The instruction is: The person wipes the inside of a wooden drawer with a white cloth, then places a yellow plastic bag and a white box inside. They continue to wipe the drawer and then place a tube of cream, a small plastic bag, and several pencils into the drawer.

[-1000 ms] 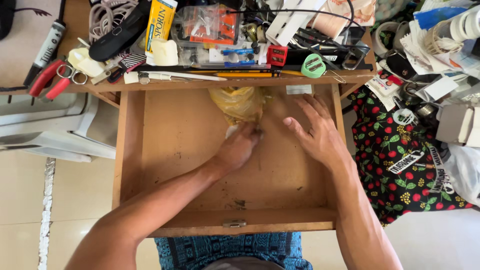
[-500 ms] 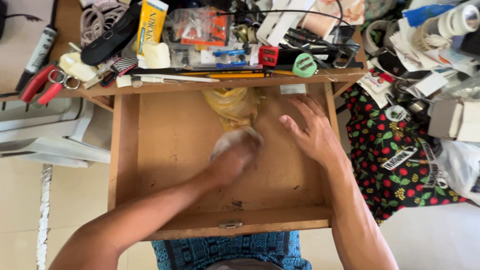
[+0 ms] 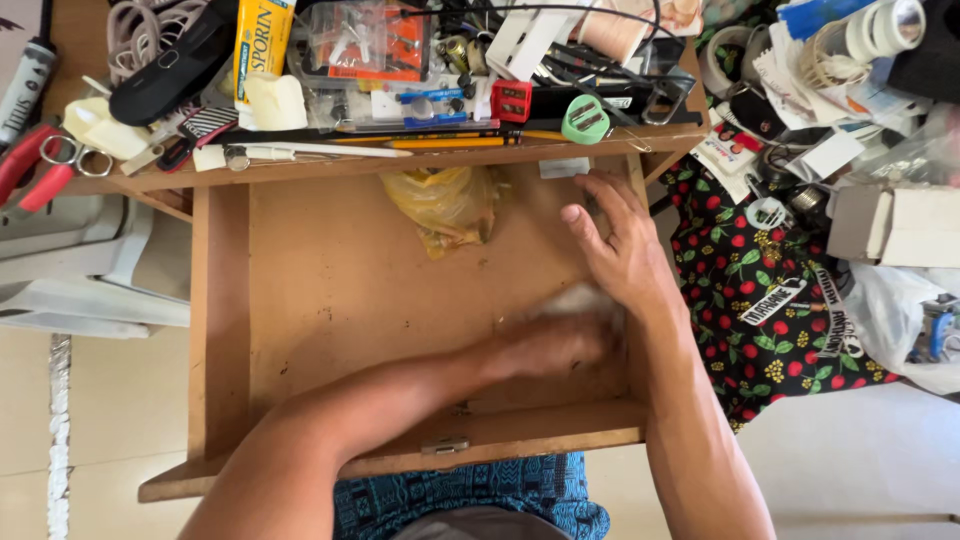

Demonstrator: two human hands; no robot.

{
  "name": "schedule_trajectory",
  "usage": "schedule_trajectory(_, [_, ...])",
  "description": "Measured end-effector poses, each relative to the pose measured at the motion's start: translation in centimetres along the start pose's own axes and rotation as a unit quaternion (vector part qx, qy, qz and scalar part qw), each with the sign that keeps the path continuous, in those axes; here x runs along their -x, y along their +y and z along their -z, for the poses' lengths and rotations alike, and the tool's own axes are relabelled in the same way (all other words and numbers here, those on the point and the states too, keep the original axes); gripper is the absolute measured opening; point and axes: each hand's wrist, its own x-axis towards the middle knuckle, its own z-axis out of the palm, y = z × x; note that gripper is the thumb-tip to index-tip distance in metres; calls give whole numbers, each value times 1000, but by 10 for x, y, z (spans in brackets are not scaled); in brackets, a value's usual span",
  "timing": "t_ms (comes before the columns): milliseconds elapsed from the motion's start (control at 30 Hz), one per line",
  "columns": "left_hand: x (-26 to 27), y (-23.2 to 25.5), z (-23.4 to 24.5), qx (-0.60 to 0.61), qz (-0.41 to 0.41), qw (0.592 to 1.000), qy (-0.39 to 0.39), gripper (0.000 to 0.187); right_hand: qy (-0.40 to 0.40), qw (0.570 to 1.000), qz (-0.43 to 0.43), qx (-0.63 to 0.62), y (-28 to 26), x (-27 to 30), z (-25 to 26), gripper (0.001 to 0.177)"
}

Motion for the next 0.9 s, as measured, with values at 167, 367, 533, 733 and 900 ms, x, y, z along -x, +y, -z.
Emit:
schedule_trajectory(167, [42, 4, -20, 149, -111, 979, -83, 47, -2, 1000, 2, 9, 1, 1, 0, 58])
schedule_trajectory(367, [121, 8, 41, 165, 51, 955, -242, 43, -19, 1000, -21, 0, -2, 2, -3, 57])
schedule_trajectory(533, [122, -23, 81, 233, 131, 963, -40, 41, -35, 999, 4, 9, -9, 2, -10, 55])
schedule_trajectory(733, [119, -23, 72, 56, 47, 997, -8, 44, -60, 998, -19, 16, -16, 2, -15, 56])
schedule_trajectory(900, [142, 24, 71, 104, 102, 975, -169, 49, -61, 997, -26, 25, -13, -1, -14, 60])
